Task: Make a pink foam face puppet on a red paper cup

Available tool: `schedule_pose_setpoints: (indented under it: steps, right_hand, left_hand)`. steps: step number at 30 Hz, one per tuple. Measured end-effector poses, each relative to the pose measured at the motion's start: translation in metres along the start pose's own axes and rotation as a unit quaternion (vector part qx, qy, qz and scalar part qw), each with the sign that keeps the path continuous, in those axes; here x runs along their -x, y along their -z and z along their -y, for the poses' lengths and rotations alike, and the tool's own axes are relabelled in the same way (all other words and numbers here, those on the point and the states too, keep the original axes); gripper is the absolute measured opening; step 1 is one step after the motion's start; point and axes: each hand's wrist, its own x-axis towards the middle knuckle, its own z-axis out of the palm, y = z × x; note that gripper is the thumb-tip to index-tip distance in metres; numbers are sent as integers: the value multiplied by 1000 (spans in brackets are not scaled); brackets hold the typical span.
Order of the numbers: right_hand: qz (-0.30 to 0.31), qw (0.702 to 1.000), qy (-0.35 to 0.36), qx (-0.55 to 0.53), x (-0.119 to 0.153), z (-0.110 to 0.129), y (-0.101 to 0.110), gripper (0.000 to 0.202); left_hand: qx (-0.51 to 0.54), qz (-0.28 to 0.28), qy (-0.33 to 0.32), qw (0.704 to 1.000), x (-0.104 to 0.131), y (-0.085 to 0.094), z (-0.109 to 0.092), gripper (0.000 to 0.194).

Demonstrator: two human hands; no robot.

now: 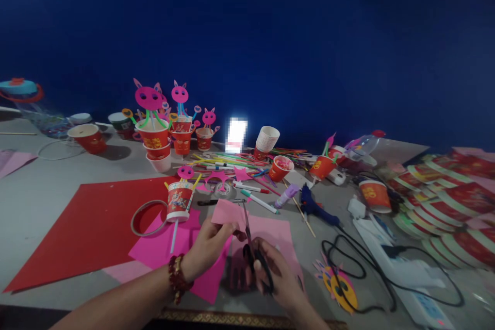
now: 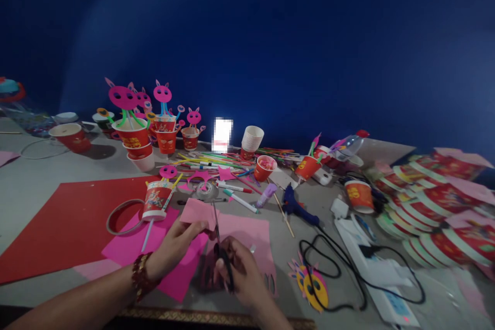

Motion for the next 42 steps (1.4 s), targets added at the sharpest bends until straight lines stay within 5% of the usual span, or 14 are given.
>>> schedule_pose_setpoints:
  steps: [42]
  right_hand:
    - [20,994,-2,107,4,11,26,58]
  left_hand:
    - [112,28,-13,993,-8,7,10,9]
